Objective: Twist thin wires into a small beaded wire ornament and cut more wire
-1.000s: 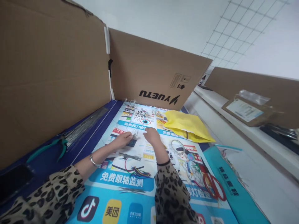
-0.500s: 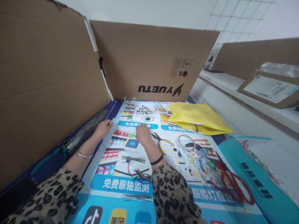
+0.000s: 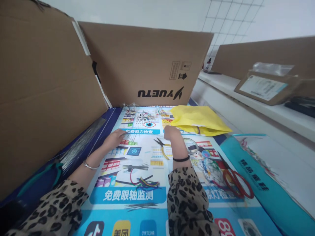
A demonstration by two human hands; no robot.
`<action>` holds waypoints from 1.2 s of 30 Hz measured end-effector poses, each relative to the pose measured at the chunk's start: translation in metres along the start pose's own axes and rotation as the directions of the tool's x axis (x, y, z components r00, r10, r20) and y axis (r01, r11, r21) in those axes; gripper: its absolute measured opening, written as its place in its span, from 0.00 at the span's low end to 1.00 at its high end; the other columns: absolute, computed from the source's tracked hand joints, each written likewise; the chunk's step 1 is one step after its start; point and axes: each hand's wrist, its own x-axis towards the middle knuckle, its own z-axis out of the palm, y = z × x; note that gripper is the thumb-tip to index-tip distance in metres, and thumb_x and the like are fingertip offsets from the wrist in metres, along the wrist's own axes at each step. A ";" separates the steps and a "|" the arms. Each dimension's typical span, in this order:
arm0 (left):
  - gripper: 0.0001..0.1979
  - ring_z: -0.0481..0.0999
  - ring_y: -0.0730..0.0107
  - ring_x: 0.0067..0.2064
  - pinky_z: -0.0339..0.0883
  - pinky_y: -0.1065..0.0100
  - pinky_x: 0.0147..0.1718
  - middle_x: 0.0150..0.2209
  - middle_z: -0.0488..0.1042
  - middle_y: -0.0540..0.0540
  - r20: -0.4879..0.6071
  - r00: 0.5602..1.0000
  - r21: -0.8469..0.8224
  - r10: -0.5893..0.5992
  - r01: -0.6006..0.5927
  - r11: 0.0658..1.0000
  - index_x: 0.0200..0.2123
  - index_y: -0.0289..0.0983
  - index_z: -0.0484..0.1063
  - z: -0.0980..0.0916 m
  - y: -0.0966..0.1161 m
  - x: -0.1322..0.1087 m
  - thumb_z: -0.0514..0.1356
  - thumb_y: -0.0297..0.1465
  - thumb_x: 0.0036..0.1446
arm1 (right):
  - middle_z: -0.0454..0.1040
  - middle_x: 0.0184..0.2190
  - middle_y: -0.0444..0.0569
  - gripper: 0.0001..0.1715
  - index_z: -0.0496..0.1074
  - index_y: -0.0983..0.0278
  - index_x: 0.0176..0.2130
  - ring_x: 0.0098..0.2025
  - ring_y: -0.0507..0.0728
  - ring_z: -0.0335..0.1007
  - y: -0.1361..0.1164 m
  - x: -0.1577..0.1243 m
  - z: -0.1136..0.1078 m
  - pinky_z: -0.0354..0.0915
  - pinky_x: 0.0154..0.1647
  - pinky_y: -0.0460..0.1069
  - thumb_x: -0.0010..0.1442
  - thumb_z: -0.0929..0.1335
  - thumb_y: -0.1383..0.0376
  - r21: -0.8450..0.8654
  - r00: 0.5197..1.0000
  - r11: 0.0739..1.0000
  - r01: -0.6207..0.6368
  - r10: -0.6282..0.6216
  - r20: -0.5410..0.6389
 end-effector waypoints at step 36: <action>0.08 0.74 0.70 0.27 0.69 0.67 0.29 0.26 0.73 0.46 0.192 0.905 -0.880 -0.381 0.331 0.342 0.25 0.33 0.67 0.000 0.014 -0.001 0.61 0.33 0.47 | 0.77 0.23 0.55 0.09 0.76 0.72 0.26 0.25 0.53 0.74 -0.136 0.047 0.009 0.67 0.26 0.42 0.49 0.66 0.71 0.349 0.971 0.926 0.142 -0.199 0.134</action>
